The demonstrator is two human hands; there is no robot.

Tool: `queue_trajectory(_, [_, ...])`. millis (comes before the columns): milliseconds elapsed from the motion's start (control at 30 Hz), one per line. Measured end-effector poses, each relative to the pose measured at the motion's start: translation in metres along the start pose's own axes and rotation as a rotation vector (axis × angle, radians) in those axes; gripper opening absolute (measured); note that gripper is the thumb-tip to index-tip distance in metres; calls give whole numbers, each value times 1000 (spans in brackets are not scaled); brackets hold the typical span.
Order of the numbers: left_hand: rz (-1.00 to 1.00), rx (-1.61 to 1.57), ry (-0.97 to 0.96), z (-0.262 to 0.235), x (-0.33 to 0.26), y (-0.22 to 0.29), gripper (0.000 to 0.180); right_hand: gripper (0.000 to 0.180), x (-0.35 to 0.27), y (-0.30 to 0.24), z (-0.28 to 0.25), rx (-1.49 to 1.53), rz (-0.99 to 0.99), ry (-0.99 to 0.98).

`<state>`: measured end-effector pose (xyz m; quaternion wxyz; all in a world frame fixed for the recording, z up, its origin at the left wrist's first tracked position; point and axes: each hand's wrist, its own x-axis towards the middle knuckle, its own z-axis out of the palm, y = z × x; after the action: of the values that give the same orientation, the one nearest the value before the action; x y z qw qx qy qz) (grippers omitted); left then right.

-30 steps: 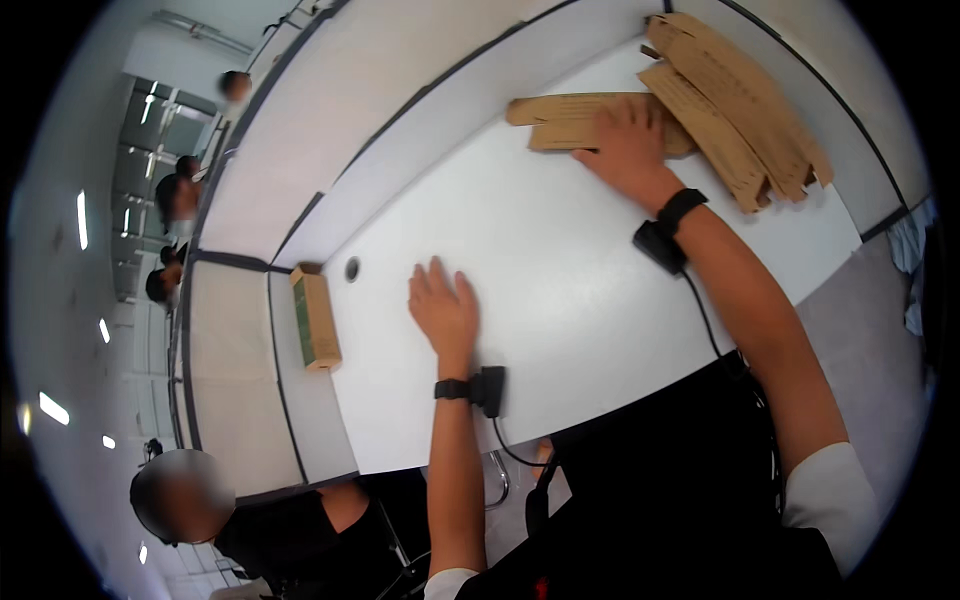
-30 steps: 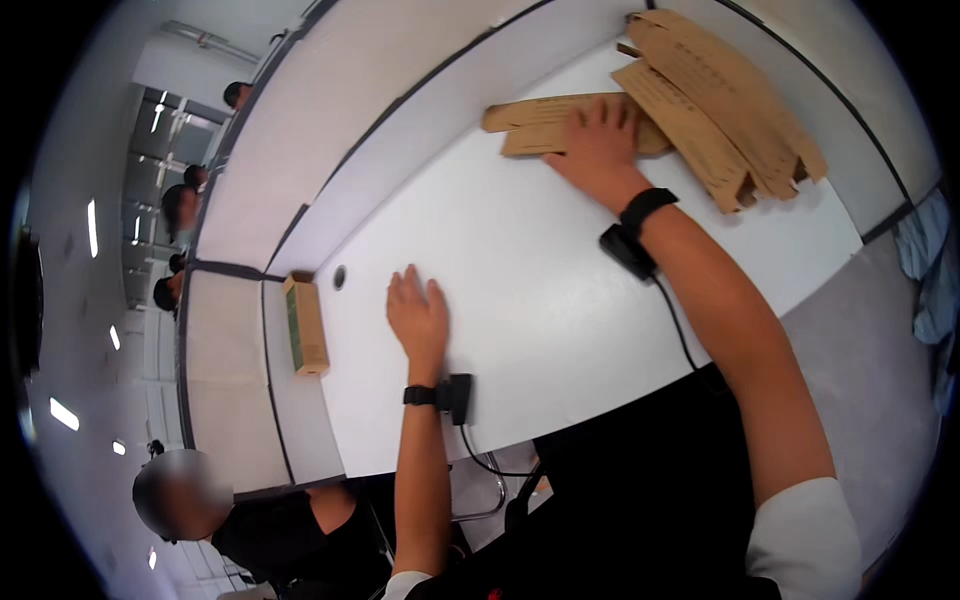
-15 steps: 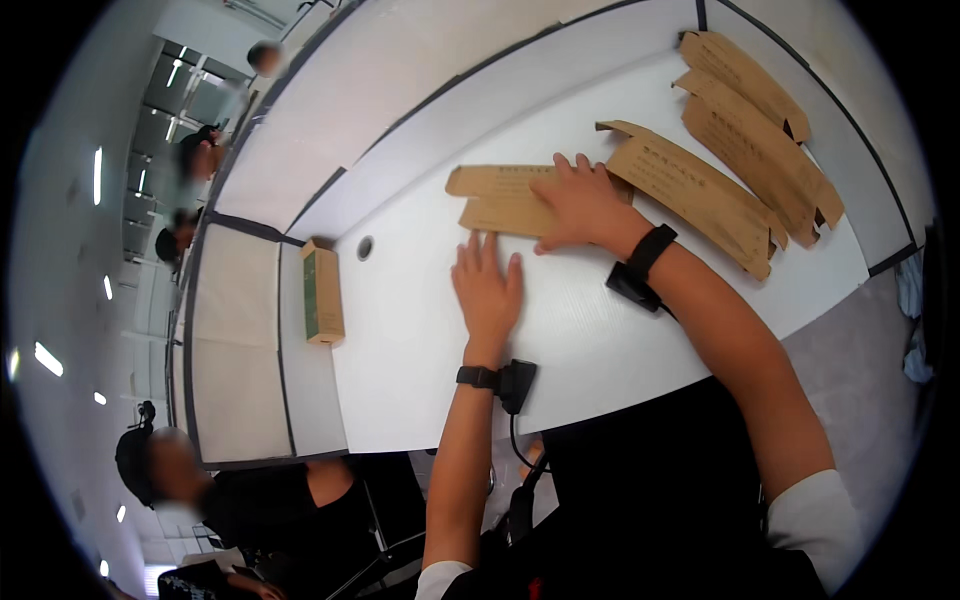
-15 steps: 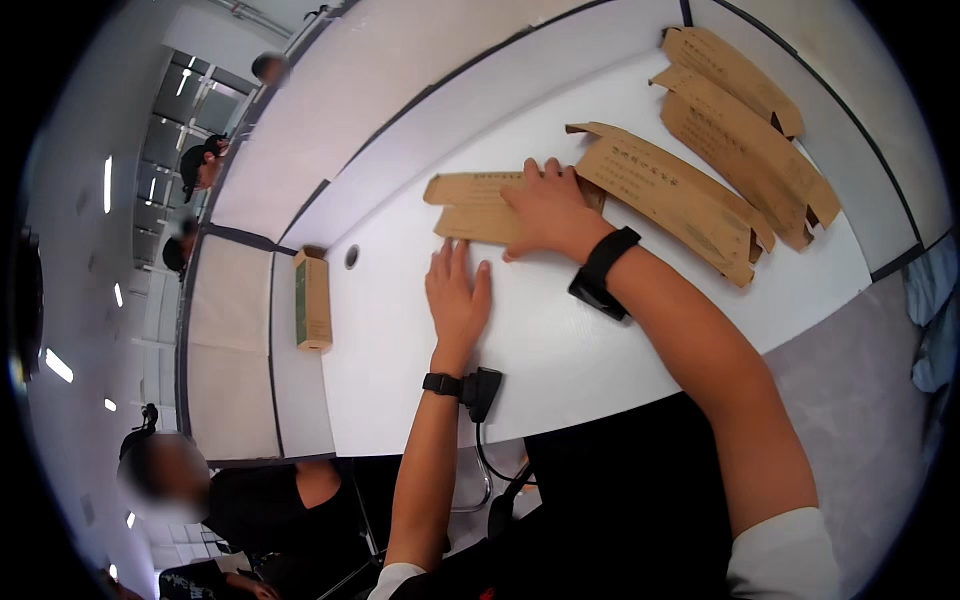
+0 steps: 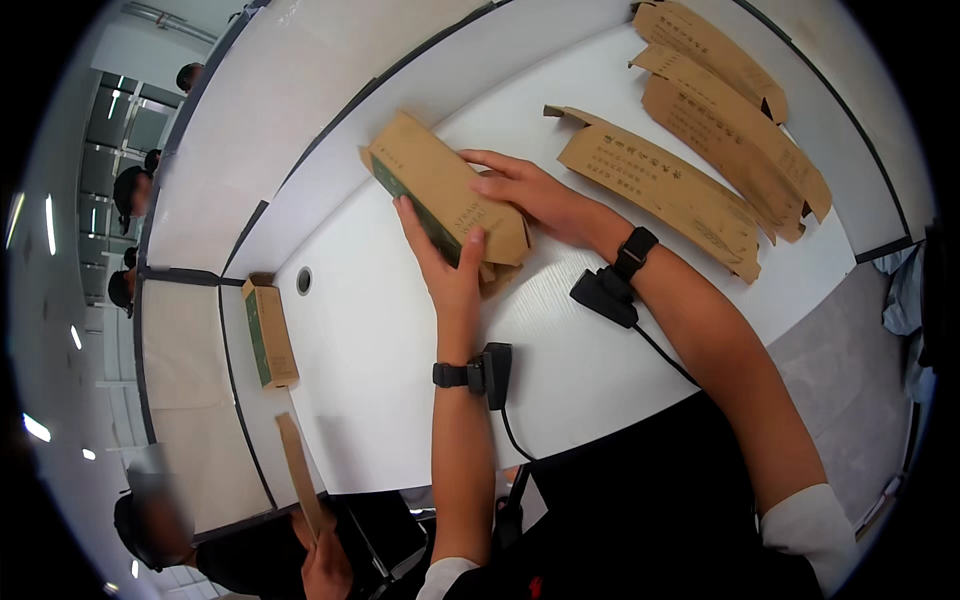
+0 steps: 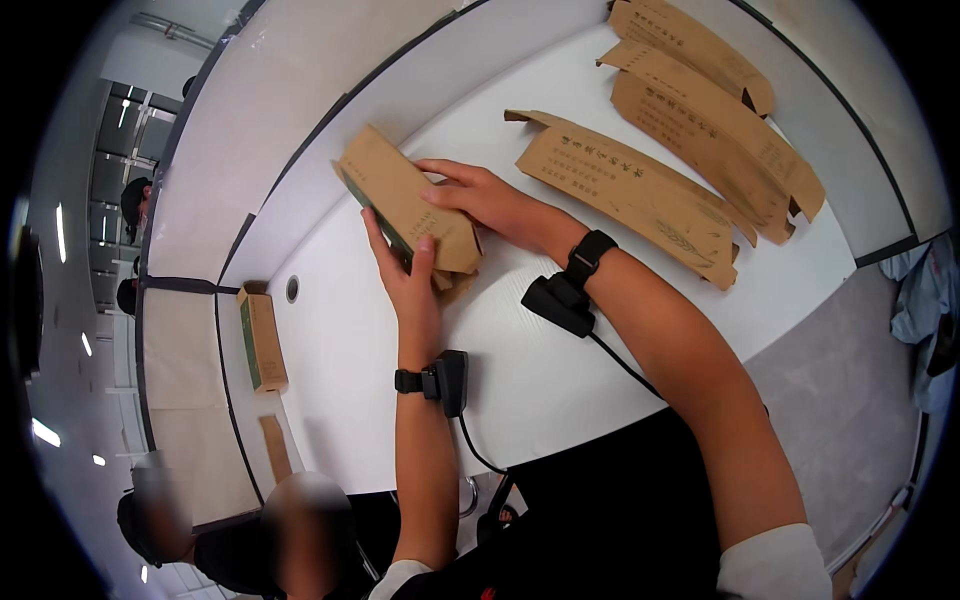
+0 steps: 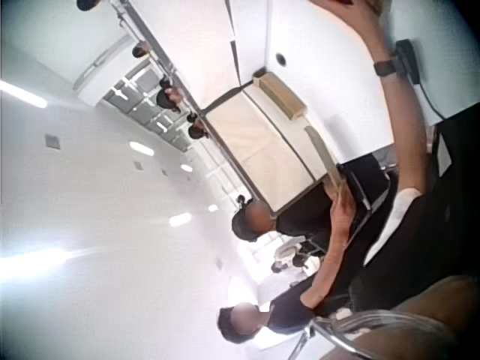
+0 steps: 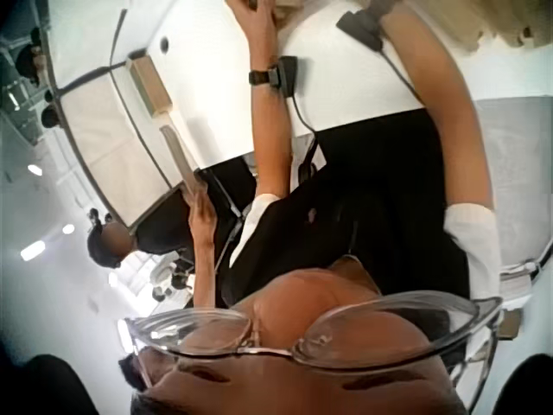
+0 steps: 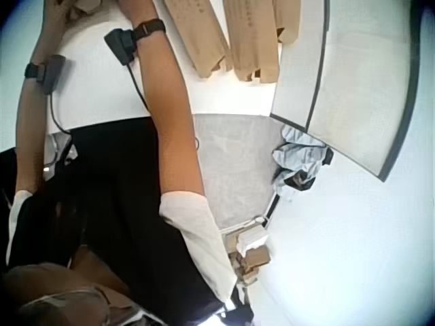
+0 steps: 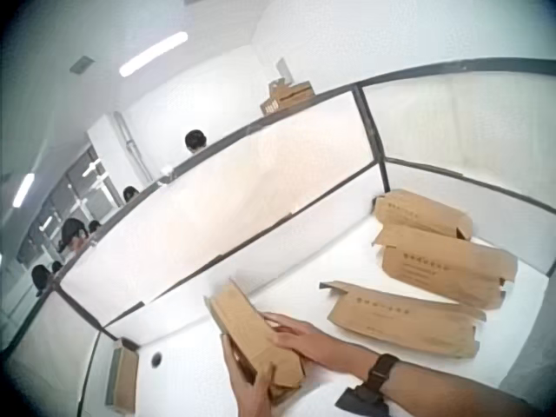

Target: The person folds and assembles multiple small cardboard product boxes by hand on a white desk, placing the finished boxes to the side.

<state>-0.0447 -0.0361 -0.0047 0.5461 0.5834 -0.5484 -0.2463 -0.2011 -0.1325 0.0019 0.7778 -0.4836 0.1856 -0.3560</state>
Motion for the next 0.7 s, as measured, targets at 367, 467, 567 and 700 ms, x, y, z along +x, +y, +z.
queue_trajectory(367, [132, 60, -38, -4, -4, 0, 87, 91, 9, 15, 5, -13, -285, 243])
queue_trajectory(467, [70, -107, 37, -8, -2, 0, 79, 97, 3, 15, 8, -307, -167, 136])
queue_trajectory(567, [180, 129, 100, -5, -4, 0, 69, 102, -5, 24, 15, -667, -486, 36])
queue_trajectory(700, [197, 296, 263, -5, -4, 4, 57, 63, -10, 26, 8, -574, -345, 145])
